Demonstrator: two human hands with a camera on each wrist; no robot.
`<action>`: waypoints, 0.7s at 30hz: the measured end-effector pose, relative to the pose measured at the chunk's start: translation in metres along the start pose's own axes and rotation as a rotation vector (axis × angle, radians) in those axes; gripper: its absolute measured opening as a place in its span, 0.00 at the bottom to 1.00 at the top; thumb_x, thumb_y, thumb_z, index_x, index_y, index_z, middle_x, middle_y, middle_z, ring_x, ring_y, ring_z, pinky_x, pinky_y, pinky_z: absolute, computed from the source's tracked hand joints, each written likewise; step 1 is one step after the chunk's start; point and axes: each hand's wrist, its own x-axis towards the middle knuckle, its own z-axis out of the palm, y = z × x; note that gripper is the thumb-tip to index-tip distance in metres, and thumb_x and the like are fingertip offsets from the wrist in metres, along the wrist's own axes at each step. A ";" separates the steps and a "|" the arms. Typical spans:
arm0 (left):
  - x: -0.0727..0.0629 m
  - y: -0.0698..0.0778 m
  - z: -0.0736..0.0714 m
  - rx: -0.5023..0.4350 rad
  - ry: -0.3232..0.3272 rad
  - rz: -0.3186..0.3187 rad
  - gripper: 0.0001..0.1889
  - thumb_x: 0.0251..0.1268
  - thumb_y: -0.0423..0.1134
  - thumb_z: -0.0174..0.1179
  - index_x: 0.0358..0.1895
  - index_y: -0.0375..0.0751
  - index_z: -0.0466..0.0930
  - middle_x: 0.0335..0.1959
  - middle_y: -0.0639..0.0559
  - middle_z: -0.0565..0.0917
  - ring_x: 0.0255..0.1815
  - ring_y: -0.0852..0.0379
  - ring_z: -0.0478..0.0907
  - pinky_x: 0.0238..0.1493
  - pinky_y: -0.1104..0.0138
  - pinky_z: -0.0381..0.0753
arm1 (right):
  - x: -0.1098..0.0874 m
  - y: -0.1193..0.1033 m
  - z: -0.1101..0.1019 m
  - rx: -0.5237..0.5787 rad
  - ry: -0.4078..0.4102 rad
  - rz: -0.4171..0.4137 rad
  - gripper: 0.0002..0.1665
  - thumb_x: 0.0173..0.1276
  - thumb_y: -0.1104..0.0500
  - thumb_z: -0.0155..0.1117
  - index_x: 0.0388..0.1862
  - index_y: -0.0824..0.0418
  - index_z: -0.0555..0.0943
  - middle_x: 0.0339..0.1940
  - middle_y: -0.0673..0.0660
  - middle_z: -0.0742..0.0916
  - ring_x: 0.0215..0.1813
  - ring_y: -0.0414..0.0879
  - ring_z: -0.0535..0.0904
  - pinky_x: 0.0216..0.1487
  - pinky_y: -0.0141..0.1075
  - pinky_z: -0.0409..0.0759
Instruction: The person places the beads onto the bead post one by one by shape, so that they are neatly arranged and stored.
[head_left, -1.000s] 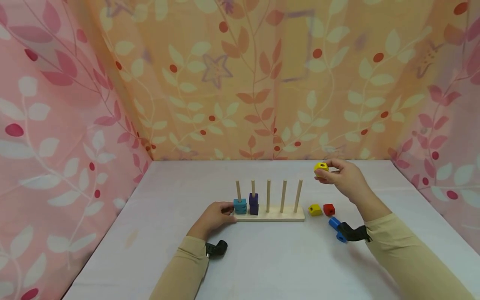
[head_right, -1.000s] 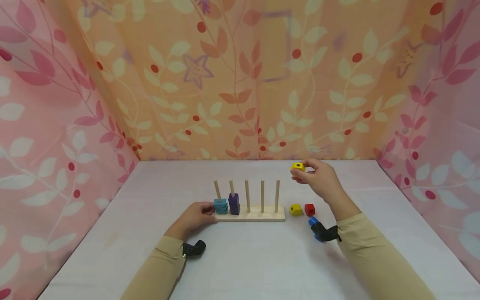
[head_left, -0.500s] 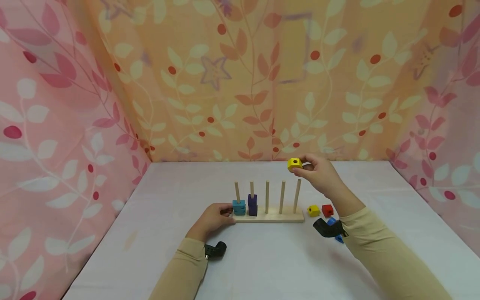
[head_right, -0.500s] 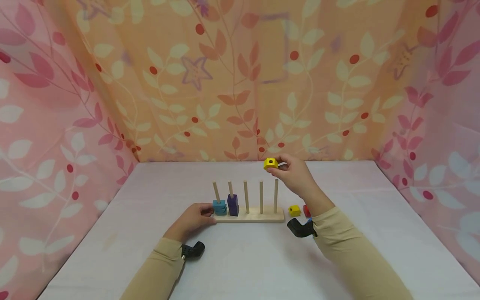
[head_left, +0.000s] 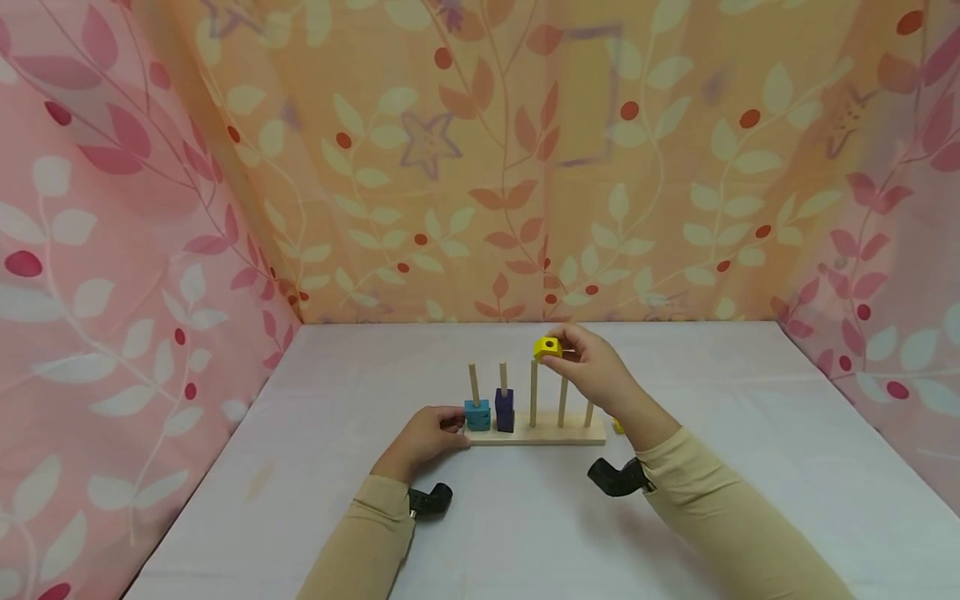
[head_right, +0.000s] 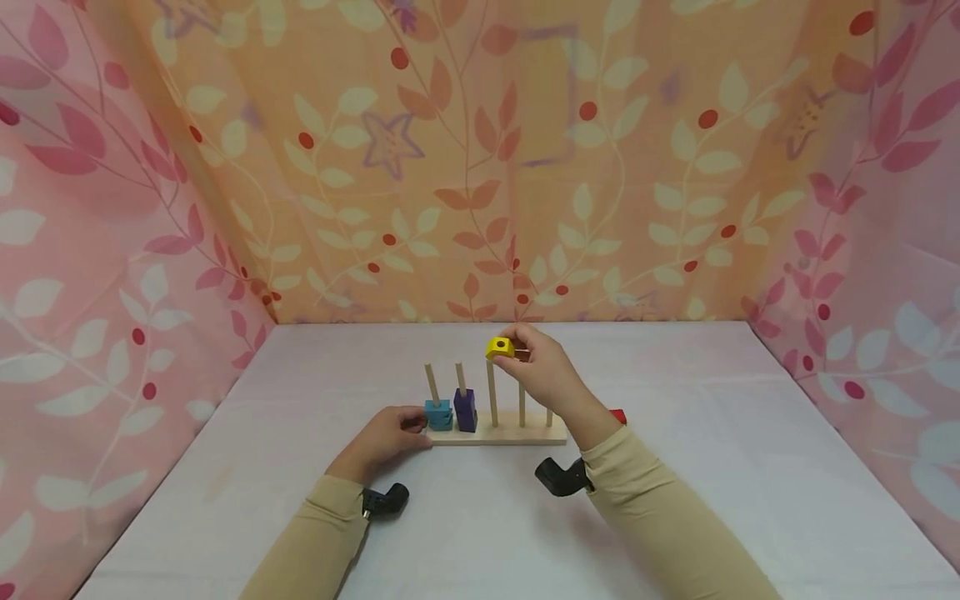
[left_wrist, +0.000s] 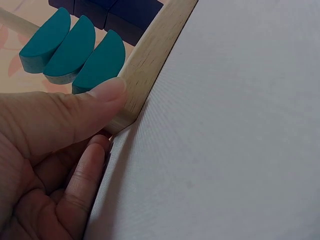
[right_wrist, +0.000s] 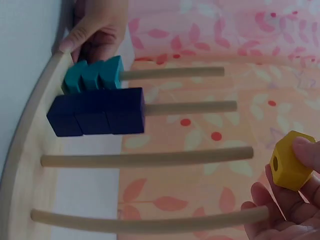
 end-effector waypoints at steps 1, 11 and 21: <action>0.000 0.000 0.000 0.006 0.001 0.006 0.26 0.46 0.36 0.70 0.54 0.41 0.78 0.49 0.51 0.80 0.49 0.58 0.75 0.53 0.61 0.73 | 0.000 0.000 0.002 0.001 -0.001 0.005 0.15 0.64 0.60 0.60 0.49 0.61 0.73 0.44 0.58 0.78 0.49 0.53 0.78 0.50 0.43 0.77; 0.000 -0.002 0.000 0.018 0.004 0.006 0.26 0.46 0.38 0.70 0.53 0.41 0.78 0.49 0.51 0.80 0.48 0.58 0.75 0.53 0.60 0.73 | 0.003 0.005 0.015 0.047 0.017 0.032 0.13 0.64 0.61 0.60 0.47 0.61 0.73 0.41 0.58 0.79 0.42 0.50 0.75 0.45 0.39 0.77; 0.000 -0.002 0.001 0.014 0.011 0.016 0.26 0.46 0.37 0.70 0.54 0.41 0.78 0.49 0.50 0.80 0.49 0.58 0.75 0.53 0.60 0.73 | 0.006 0.009 0.021 0.059 0.024 0.077 0.16 0.62 0.62 0.62 0.49 0.62 0.75 0.43 0.59 0.80 0.42 0.49 0.76 0.46 0.38 0.78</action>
